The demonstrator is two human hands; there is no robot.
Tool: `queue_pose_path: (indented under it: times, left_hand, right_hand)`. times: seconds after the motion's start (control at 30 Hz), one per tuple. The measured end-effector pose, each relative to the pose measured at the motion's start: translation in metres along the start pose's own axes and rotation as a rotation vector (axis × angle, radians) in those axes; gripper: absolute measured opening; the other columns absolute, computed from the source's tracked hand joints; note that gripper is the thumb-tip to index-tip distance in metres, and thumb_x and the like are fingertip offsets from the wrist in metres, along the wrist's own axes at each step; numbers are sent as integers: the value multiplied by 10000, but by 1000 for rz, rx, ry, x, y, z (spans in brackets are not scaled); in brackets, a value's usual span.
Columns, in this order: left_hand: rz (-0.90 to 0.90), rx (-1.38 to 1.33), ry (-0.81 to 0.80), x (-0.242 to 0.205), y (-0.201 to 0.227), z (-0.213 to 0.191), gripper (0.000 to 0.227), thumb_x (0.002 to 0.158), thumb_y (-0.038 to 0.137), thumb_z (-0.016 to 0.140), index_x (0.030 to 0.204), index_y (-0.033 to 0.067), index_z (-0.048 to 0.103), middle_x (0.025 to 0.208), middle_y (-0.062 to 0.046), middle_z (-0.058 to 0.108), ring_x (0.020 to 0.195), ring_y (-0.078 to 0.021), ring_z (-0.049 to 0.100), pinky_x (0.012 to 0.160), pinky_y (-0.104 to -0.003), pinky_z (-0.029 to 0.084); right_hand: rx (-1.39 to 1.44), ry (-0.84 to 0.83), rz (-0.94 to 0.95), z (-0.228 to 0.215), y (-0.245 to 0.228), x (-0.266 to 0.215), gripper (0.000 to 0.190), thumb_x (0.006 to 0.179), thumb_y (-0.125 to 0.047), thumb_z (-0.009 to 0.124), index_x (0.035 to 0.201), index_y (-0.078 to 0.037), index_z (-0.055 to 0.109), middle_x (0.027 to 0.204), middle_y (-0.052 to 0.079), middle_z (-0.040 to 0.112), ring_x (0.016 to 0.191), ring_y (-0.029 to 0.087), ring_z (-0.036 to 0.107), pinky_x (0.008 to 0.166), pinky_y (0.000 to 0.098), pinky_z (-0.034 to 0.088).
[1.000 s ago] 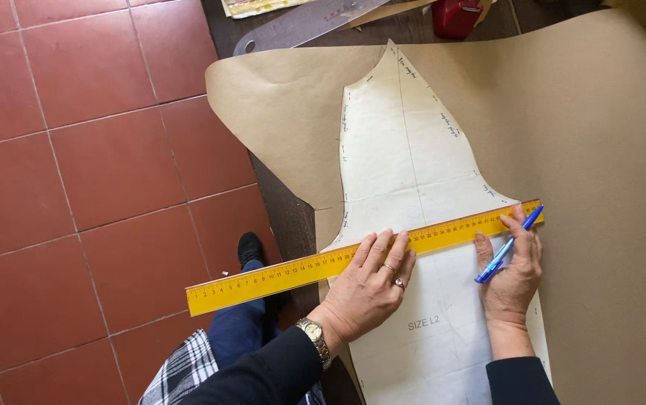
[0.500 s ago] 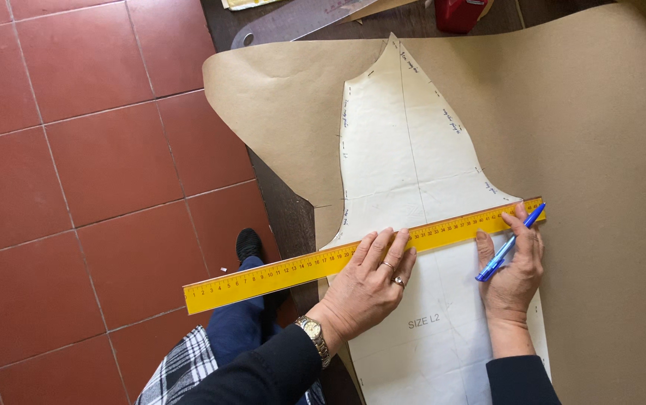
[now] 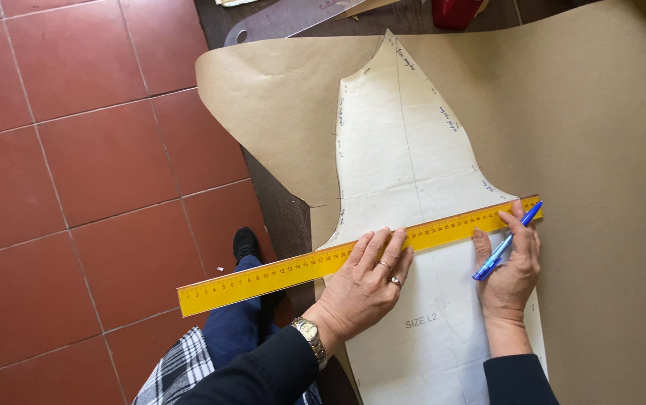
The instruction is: The person traces the outline of a white paper pattern onto a large sheet of brown paper using a blue pen. They then use a yellow ruler to draw straight lines and add markings to the pattern on the brown paper.
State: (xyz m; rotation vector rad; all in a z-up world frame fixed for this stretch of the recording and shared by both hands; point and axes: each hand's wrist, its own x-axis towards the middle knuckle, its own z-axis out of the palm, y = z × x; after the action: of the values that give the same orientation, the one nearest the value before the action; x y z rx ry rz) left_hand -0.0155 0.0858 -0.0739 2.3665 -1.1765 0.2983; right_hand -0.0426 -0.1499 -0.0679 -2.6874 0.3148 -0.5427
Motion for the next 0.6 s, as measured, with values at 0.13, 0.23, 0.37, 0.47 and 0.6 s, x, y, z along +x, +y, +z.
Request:
queue_pose_path:
  times: [0.13, 0.23, 0.37, 0.47, 0.6]
  left_hand:
    - [9, 4, 16, -1, 0, 1, 383, 947, 96, 465, 1295, -10, 582, 1385, -271, 468, 1241, -427, 493, 1066, -518, 403]
    - [15, 9, -5, -1, -1, 2, 406, 940, 104, 454, 1312, -11, 568, 1411, -274, 441, 1262, -426, 476, 1077, -520, 391]
    - [23, 18, -39, 0, -1, 0, 403, 938, 79, 457, 1318, -20, 549, 1420, -277, 428, 1270, -435, 457, 1079, -523, 377]
    - [21, 37, -57, 0, 0, 3, 408, 945, 89, 449, 1332, -4, 538, 1429, -268, 421, 1277, -431, 448, 1079, -519, 372]
    - [29, 34, -48, 1, -1, 2, 406, 942, 95, 432, 1319, -7, 545, 1424, -277, 421, 1263, -432, 457, 1065, -520, 383]
  right_hand:
    - [-3, 19, 4, 0, 1, 1, 375, 923, -169, 694, 1239, -23, 554, 1420, 201, 526, 1269, 384, 502, 1019, 451, 448]
    - [2, 34, -10, 1, 2, 3, 374, 917, -194, 685, 1226, -25, 559, 1401, 198, 534, 1271, 371, 515, 1046, 426, 431]
    - [11, 60, -18, 2, 1, 3, 360, 903, -181, 691, 1211, -38, 570, 1383, 192, 546, 1243, 353, 536, 1067, 404, 407]
    - [5, 42, -4, 4, 7, 2, 379, 906, -221, 680, 1223, -64, 545, 1416, 167, 523, 1261, 362, 520, 1053, 416, 429]
    - [14, -3, 49, 3, 10, 1, 403, 896, -208, 678, 1246, -73, 532, 1430, 164, 503, 1305, 371, 479, 1012, 434, 482]
